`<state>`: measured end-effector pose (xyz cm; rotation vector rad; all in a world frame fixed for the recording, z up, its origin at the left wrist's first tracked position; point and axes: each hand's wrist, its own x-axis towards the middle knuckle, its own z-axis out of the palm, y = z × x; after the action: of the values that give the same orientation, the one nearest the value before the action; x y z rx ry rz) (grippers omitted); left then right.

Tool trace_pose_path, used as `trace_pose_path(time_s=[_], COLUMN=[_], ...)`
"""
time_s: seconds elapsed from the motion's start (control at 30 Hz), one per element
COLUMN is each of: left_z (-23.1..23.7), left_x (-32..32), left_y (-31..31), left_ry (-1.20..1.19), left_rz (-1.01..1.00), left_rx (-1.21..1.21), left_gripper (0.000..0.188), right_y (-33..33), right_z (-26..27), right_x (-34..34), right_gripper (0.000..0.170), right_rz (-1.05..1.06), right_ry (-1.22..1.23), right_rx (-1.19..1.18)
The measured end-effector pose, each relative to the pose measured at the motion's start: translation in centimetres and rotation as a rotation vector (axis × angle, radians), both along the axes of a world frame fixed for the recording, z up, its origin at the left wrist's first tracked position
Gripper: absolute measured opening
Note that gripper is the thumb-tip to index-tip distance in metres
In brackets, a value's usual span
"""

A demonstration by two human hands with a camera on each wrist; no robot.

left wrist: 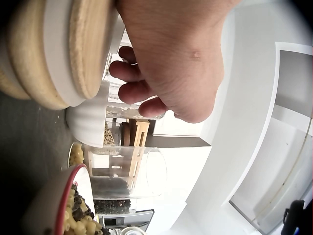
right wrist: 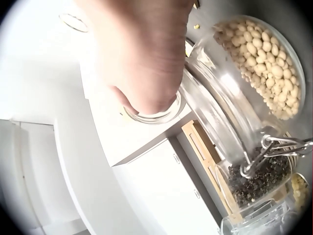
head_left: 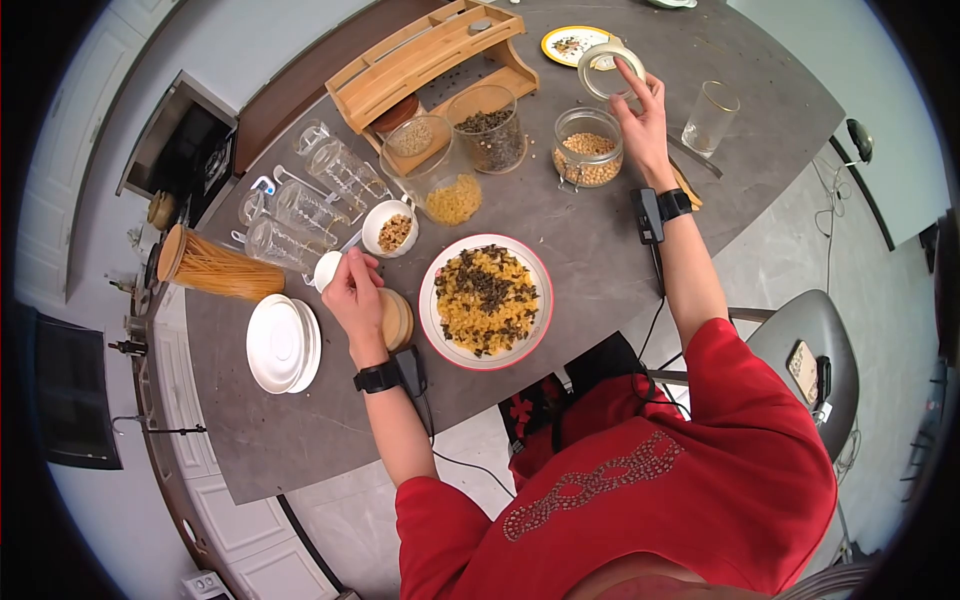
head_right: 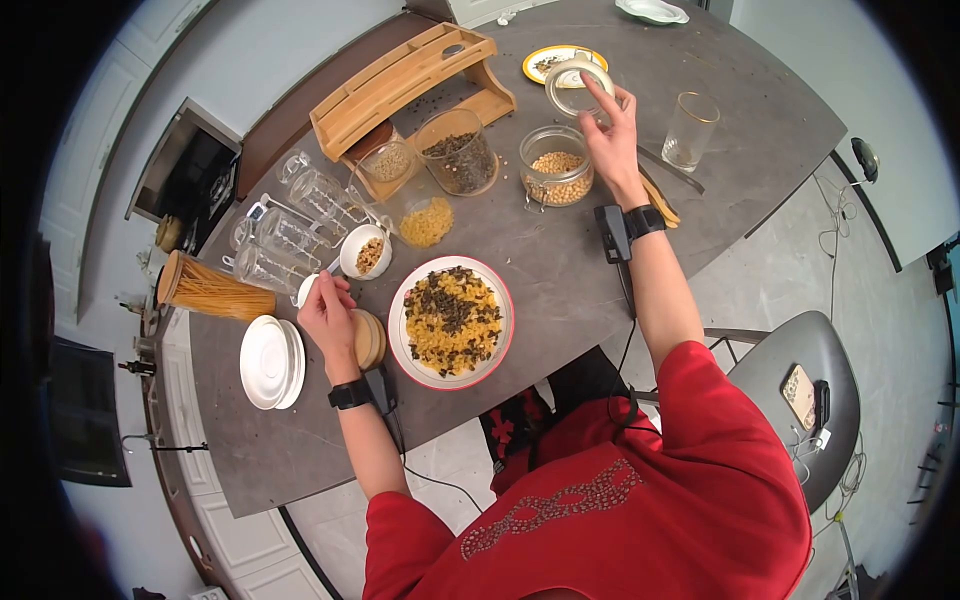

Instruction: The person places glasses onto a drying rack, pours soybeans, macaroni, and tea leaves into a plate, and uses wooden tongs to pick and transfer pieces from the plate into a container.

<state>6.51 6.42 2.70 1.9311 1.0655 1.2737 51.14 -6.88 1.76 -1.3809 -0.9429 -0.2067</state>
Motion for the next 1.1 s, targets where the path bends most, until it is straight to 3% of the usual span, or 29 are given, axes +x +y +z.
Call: trace_pose_path(time_s=[0.3,0.77,1.1], left_z=[0.2,0.2,0.2], left_x=[0.1,-0.2,-0.5], left_y=[-0.1,-0.1,-0.1], left_ry=[-0.012,-0.050,-0.042], left_rz=[-0.002,-0.001,-0.032], left_rx=[-0.007,0.009,0.025], left_gripper=[0.042,0.040,0.041], right_y=[0.0,0.5,0.1], right_z=[-0.3,-0.9,-0.9], right_x=[-0.1,-1.7,-2.1], right_gripper=[0.051,0.028,0.039], right_rz=[0.211,0.452,0.456], right_ry=[0.448,0.674,0.732], right_rx=[-0.100,-0.251,-0.301])
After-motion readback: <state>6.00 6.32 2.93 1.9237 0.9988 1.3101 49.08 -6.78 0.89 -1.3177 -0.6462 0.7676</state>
